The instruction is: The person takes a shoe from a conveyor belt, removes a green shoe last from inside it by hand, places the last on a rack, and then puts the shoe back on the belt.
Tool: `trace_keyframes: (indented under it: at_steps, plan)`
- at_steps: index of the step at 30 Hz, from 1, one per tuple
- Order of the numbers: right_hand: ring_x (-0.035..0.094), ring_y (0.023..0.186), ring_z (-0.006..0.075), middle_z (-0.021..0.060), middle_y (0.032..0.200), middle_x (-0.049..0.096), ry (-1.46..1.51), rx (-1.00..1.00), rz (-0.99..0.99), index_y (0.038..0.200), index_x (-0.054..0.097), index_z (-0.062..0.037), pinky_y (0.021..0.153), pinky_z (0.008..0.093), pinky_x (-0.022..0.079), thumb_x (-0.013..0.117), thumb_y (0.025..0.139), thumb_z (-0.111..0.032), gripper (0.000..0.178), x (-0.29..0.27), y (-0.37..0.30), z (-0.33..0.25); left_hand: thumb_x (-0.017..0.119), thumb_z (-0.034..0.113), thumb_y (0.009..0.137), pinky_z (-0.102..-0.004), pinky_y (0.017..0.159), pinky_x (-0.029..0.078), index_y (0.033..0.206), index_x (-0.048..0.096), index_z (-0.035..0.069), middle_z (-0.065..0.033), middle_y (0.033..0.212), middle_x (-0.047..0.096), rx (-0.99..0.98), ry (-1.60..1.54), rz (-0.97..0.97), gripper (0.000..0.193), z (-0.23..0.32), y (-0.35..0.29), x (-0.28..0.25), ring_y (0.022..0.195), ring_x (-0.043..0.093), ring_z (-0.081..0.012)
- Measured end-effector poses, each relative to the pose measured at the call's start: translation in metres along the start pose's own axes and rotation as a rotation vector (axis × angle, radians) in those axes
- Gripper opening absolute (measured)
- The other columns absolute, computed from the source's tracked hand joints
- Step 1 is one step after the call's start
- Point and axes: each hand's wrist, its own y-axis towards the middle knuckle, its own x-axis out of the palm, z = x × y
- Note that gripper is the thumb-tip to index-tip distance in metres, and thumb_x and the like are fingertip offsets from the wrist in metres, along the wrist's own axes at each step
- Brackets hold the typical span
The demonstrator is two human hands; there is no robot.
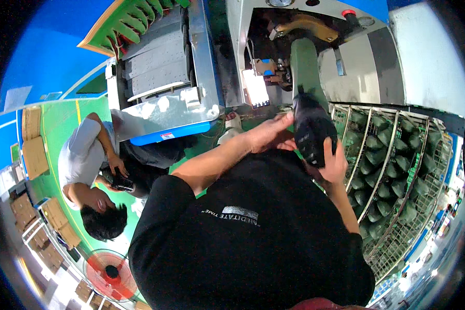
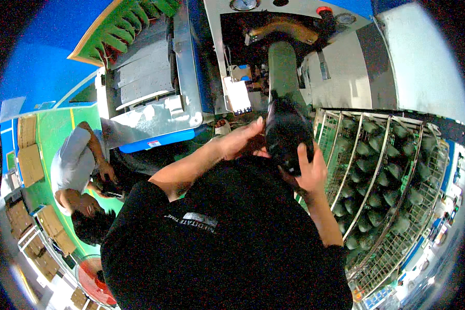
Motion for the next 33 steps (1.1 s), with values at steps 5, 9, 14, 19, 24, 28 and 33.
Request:
trace_keyframes:
  at_steps: [5,9,14,19,24,28,33]
  plan:
    - [0.06,0.113,0.048,0.0263,0.132,0.056,0.374,0.878,-0.597,0.143,0.05,-0.0107,0.094,0.0443,0.052,0.081,0.076,-0.037,0.078,-0.054,-0.021,-0.014,0.036,0.08,0.09,-0.0258,0.067,0.044,0.122,0.062,0.018,0.0014,0.096,0.065,-0.291,0.088,-0.103,0.075,-0.01,-0.007,0.002,0.082,0.057,-0.0086]
    - [0.064,0.11,0.0264,0.0188,0.144,0.047,1.129,0.847,-0.085,0.16,-0.004,-0.0157,0.096,0.0398,0.05,0.07,0.092,-0.03,0.102,-0.049,0.011,0.005,0.046,0.074,0.092,-0.0337,0.09,0.051,0.132,0.059,0.012,-0.0045,0.118,0.067,-0.382,0.087,-0.082,0.075,-0.021,-0.004,-0.002,0.104,0.063,-0.0169]
    - [0.057,0.123,0.0221,0.0103,0.14,0.054,2.01,1.007,-0.09,0.154,0.034,-0.0106,0.102,0.0399,0.048,0.063,0.094,-0.015,0.066,0.096,0.05,0.081,0.06,0.066,0.088,-0.0392,0.109,0.04,0.139,0.054,0.011,-0.0155,0.133,0.061,-0.081,0.977,-0.071,0.075,-0.036,-0.005,0.025,0.122,0.057,-0.0297]
    - [0.063,0.109,0.0211,0.0136,0.127,0.064,1.922,0.884,0.088,0.151,0.037,-0.003,0.096,0.0358,0.05,0.08,0.079,-0.012,0.084,0.085,0.104,0.013,0.075,0.051,0.084,-0.0375,0.1,0.045,0.122,0.063,-0.002,-0.0144,0.119,0.066,0.163,0.869,0.238,0.067,-0.06,0.001,-0.02,0.112,0.061,-0.0242]
    - [0.054,0.119,0.0165,0.0087,0.138,0.056,1.65,0.79,-0.055,0.154,0.033,-0.0034,0.103,0.0323,0.044,0.082,0.076,-0.012,0.092,0.024,0.003,0.037,0.053,0.05,0.099,-0.0365,0.096,0.045,0.127,0.056,-0.008,-0.0151,0.114,0.066,-0.301,1.068,0.509,0.065,-0.015,-0.013,-0.003,0.107,0.059,-0.0249]
    - [0.056,0.12,0.0202,0.0135,0.139,0.055,1.177,1.057,-0.088,0.155,0.029,-0.0027,0.102,0.034,0.045,0.086,0.071,-0.016,0.102,0.012,-0.117,0.051,0.055,0.049,0.098,-0.0362,0.099,0.043,0.134,0.05,-0.006,-0.0178,0.125,0.061,-0.089,1.158,0.379,0.066,-0.037,-0.013,-0.004,0.114,0.056,-0.0246]
    - [0.06,0.118,0.0262,0.0152,0.131,0.062,0.906,1.587,0.153,0.148,0.04,-0.0013,0.102,0.0368,0.046,0.082,0.075,-0.017,0.086,0.107,-0.251,0.089,0.073,0.04,0.087,-0.0361,0.1,0.044,0.14,0.043,-0.004,-0.0163,0.132,0.057,-0.111,0.871,0.266,0.075,-0.056,0.005,0.029,0.119,0.055,-0.0244]
